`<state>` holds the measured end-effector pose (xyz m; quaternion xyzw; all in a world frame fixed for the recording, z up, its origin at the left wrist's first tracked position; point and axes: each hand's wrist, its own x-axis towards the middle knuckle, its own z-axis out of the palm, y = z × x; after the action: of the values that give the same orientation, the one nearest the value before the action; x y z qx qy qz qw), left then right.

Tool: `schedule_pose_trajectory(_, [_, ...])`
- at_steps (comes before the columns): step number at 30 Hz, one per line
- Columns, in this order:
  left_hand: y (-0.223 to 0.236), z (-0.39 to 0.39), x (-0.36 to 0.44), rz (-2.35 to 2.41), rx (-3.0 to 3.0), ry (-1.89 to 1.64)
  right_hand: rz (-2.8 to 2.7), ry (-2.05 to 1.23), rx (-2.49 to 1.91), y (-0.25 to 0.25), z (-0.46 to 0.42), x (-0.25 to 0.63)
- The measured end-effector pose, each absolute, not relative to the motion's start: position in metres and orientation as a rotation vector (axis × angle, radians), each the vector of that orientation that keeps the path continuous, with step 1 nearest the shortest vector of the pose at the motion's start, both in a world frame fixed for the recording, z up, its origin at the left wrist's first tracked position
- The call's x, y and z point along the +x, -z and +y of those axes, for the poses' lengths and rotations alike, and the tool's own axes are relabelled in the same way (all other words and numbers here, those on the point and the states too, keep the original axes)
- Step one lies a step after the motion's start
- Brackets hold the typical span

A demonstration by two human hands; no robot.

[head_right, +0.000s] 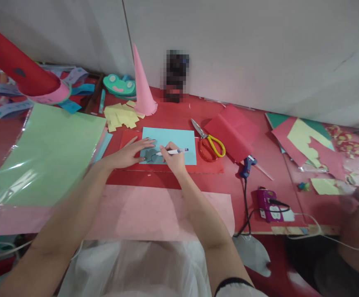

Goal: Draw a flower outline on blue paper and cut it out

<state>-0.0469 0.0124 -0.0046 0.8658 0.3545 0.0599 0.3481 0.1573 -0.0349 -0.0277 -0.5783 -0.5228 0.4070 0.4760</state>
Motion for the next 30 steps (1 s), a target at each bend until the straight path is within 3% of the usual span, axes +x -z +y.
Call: schedule_pose_trajectory(30, [0.0059,0.0131,-0.0470,0.920,2.238,-0.152,-1.306,-0.998,-1.448,0.0264,-0.0375,0.1536])
